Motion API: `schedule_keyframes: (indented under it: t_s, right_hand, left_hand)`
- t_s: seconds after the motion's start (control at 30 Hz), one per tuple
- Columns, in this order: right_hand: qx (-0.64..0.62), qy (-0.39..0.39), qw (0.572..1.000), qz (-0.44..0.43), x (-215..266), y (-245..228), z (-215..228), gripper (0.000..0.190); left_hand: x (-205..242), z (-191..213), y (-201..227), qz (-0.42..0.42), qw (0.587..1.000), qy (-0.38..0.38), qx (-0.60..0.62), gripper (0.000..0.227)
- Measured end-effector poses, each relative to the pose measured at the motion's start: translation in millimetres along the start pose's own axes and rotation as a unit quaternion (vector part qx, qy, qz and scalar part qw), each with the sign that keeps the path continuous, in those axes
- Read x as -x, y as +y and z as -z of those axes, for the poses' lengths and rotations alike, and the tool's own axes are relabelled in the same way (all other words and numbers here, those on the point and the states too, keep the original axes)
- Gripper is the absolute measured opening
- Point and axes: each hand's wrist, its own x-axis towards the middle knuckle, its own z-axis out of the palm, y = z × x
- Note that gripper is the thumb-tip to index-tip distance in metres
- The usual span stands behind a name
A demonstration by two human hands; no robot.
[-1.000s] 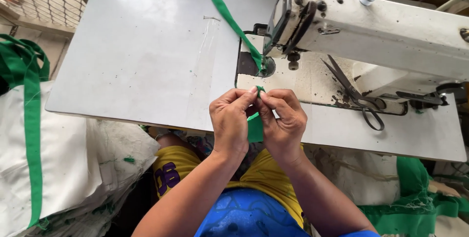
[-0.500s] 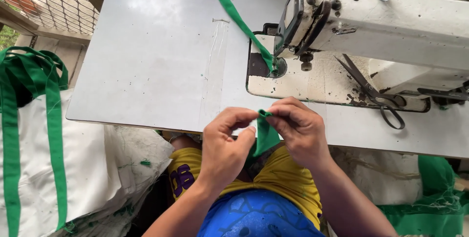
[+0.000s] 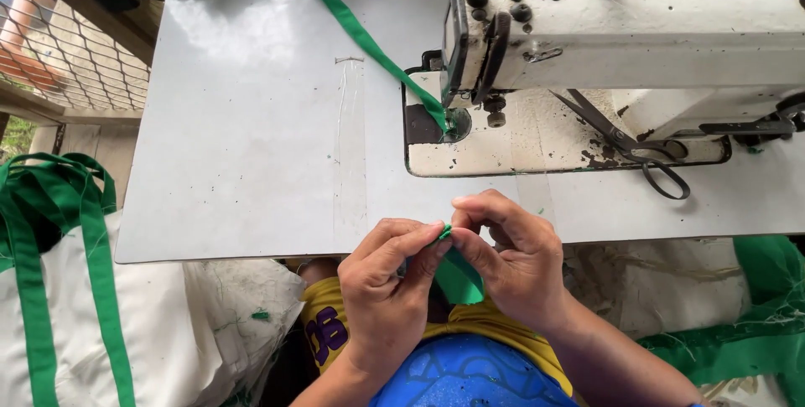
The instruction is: Folding and sewing green fabric straps using an industrial sewing machine
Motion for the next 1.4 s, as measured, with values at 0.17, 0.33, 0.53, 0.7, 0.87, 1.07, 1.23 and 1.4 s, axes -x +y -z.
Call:
schedule_keyframes:
  t_s: [0.17, 0.33, 0.53, 0.7, 0.87, 1.07, 1.23, 1.4]
  right_hand:
    - [-0.028, 0.009, 0.999, -0.036, 0, -1, 1, 0.024]
    - [-0.009, 0.002, 1.0, -0.019, -8, -11, 2, 0.01]
    - [0.005, -0.039, 0.999, -0.006, -14, -8, 7, 0.01]
    - [0.136, 0.07, 0.979, 0.138, -3, -9, -8, 0.009]
    - [-0.01, 0.064, 0.998, 0.009, 13, 13, -18, 0.02]
    - [-0.204, -0.178, 0.933, -0.236, -3, 60, 5, 0.044]
    - [-0.29, -0.231, 0.913, -0.168, -1, 67, -3, 0.026]
    - [0.053, 0.02, 0.965, 0.256, -8, 58, -38, 0.016]
  left_hand:
    - [-2, -3, 2, 0.041, 0.999, 0.004, 0.034, 0.016]
    - [1, -4, 2, 0.062, 0.995, 0.016, 0.072, 0.017]
    - [-9, 1, 12, 0.093, 0.994, -0.004, 0.054, 0.007]
    - [-26, 10, 22, 0.058, 0.997, -0.001, 0.048, 0.004]
    - [-32, 14, 27, 0.099, 0.984, -0.006, 0.15, 0.007]
    - [-32, 19, 29, 0.101, 0.971, -0.048, 0.21, 0.006]
    - [-30, 20, 28, 0.103, 0.972, -0.048, 0.207, 0.008]
    - [-32, 0, 38, 0.005, 0.981, -0.052, 0.187, 0.002]
